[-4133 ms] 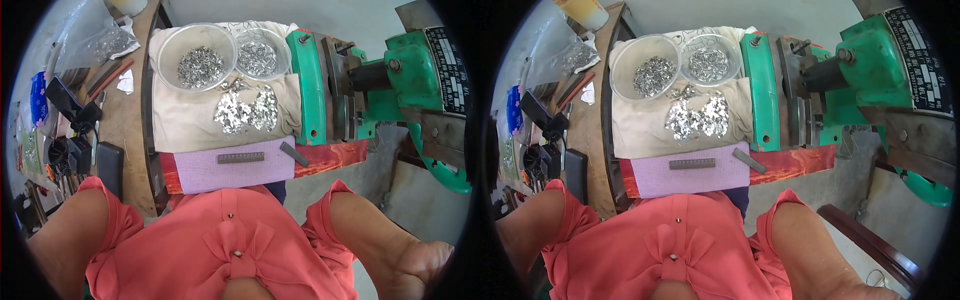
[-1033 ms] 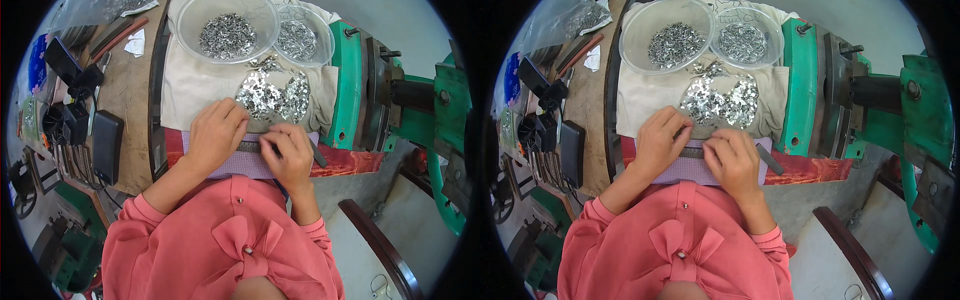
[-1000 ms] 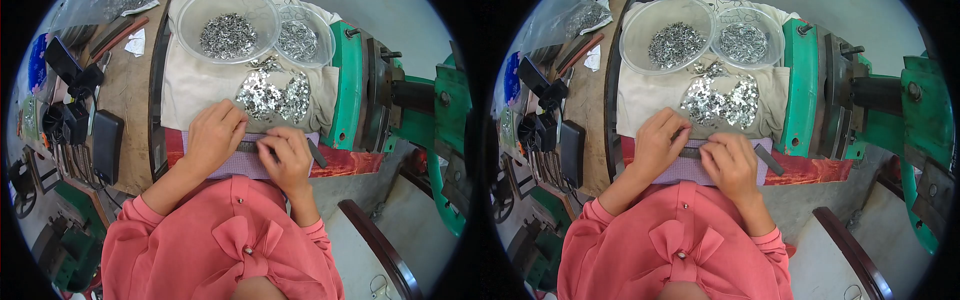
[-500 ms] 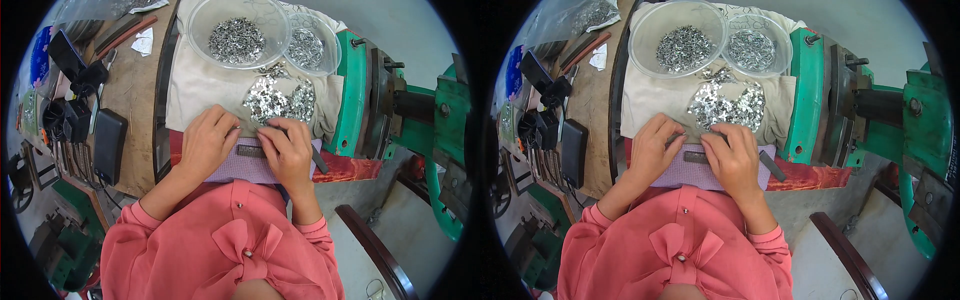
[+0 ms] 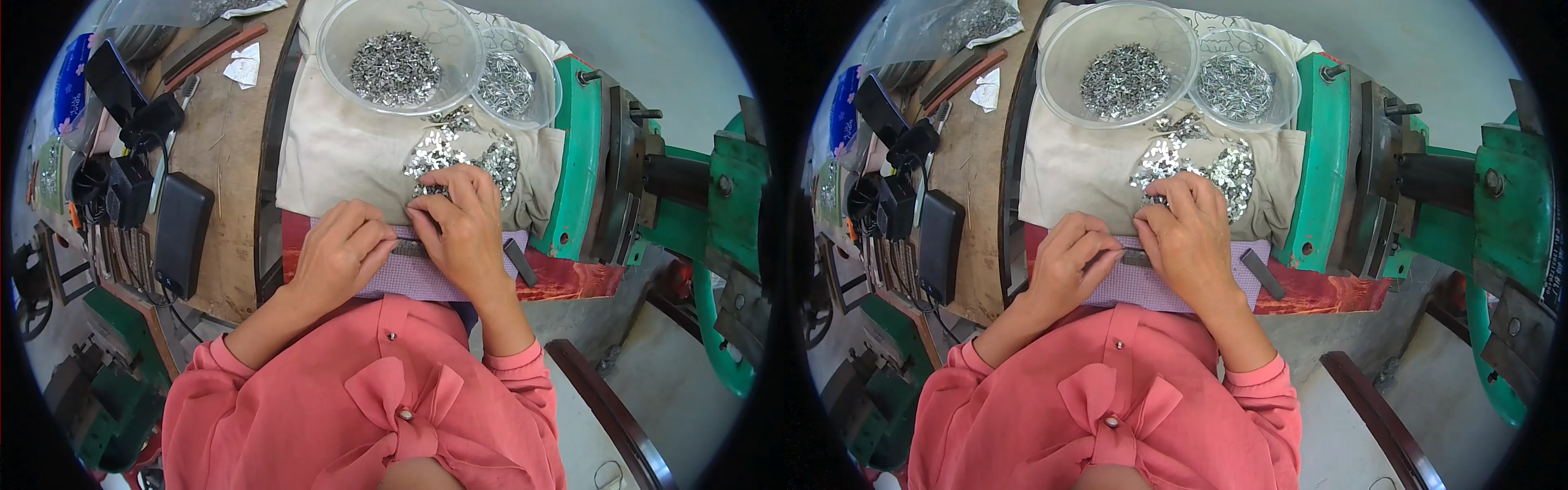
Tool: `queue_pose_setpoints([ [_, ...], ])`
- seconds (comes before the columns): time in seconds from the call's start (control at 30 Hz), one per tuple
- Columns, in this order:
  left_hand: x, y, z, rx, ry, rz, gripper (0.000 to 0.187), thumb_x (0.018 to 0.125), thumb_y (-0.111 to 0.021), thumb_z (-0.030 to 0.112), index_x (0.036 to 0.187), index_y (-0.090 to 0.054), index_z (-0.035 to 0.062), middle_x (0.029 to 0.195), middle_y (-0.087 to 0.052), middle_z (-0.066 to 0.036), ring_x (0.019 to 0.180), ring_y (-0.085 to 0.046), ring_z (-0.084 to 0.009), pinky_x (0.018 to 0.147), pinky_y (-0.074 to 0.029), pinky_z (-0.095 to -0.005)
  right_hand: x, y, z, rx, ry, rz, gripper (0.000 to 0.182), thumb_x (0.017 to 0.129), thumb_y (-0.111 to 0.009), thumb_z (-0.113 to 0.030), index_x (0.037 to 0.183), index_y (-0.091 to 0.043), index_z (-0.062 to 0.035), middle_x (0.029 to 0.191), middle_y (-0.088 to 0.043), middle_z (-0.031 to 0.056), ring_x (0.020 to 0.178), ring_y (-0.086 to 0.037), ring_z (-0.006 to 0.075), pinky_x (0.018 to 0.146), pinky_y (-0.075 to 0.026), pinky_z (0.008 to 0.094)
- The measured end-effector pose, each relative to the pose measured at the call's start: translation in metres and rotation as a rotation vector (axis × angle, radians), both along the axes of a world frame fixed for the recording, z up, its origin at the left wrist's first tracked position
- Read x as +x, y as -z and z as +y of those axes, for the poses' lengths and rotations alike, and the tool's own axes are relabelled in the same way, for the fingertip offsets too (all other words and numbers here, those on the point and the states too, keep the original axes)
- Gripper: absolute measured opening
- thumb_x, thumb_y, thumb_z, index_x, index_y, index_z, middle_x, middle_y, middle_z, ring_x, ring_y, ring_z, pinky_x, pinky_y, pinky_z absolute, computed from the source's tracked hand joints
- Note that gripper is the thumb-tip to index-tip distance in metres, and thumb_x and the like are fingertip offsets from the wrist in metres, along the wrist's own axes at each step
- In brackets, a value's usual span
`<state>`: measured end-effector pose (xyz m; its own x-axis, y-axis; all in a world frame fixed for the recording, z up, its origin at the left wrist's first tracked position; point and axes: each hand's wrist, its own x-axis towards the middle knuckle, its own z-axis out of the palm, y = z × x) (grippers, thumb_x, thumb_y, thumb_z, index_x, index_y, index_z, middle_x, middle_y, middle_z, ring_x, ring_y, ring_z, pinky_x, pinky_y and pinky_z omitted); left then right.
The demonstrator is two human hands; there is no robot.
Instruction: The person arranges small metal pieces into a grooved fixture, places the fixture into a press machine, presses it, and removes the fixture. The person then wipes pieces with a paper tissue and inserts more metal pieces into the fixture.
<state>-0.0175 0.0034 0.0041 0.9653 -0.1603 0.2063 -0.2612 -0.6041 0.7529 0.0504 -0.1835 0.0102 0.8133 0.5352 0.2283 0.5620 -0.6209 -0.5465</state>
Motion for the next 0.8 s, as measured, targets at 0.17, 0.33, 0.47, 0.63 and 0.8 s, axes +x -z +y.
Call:
queue_pose_setpoints([
  [0.17, -0.007, 0.007, -0.007, -0.001, 0.058, -0.004, 0.017, 0.077, -0.076, 0.005, 0.088, -0.063, 0.0028, 0.097, -0.060, -0.009, 0.084, -0.058, -0.0293, 0.073, -0.048, -0.0398, 0.012, -0.001, -0.003, 0.010, -0.060, -0.008, 0.013, 0.074, -0.076, -0.009, 0.087, -0.073, -0.0084, 0.110, -0.062, 0.0045, 0.112, -0.053, 0.0308, 0.095, -0.042, 0.0434],
  [0.33, -0.009, 0.007, -0.007, -0.014, 0.042, 0.019, 0.025, 0.077, -0.077, 0.008, 0.097, -0.064, 0.0049, 0.101, -0.060, -0.009, 0.091, -0.058, -0.0290, 0.077, -0.047, -0.0402, 0.011, -0.002, -0.005, -0.057, -0.106, -0.038, 0.015, 0.074, -0.077, -0.009, 0.086, -0.070, -0.0097, 0.112, -0.062, 0.0036, 0.113, -0.052, 0.0311, 0.096, -0.041, 0.0440],
  [0.47, -0.009, 0.007, -0.008, -0.006, 0.047, 0.021, 0.028, 0.077, -0.077, 0.010, 0.101, -0.063, 0.0056, 0.102, -0.060, -0.008, 0.092, -0.058, -0.0287, 0.077, -0.046, -0.0401, -0.011, -0.004, -0.014, 0.065, -0.012, -0.018, 0.019, 0.069, -0.082, -0.007, 0.084, -0.071, -0.0103, 0.103, -0.065, 0.0029, 0.108, -0.054, 0.0312, 0.094, -0.042, 0.0426],
  [0.63, -0.004, 0.007, -0.014, 0.012, 0.073, 0.005, 0.026, 0.075, -0.079, 0.006, 0.097, -0.066, 0.0061, 0.100, -0.063, -0.008, 0.089, -0.060, -0.0286, 0.076, -0.046, -0.0389, -0.049, 0.005, -0.026, 0.083, 0.102, 0.007, 0.019, 0.069, -0.084, -0.008, 0.085, -0.075, -0.0112, 0.100, -0.067, 0.0025, 0.106, -0.053, 0.0306, 0.092, -0.044, 0.0410],
  [0.8, -0.006, 0.011, -0.013, 0.025, 0.085, -0.018, 0.023, 0.074, -0.079, 0.005, 0.094, -0.068, 0.0068, 0.099, -0.063, -0.007, 0.088, -0.060, -0.0270, 0.076, -0.045, -0.0381, -0.038, 0.003, -0.030, 0.088, 0.180, -0.012, 0.019, 0.071, -0.083, -0.008, 0.088, -0.076, -0.0113, 0.104, -0.066, 0.0028, 0.107, -0.053, 0.0304, 0.090, -0.044, 0.0392],
])
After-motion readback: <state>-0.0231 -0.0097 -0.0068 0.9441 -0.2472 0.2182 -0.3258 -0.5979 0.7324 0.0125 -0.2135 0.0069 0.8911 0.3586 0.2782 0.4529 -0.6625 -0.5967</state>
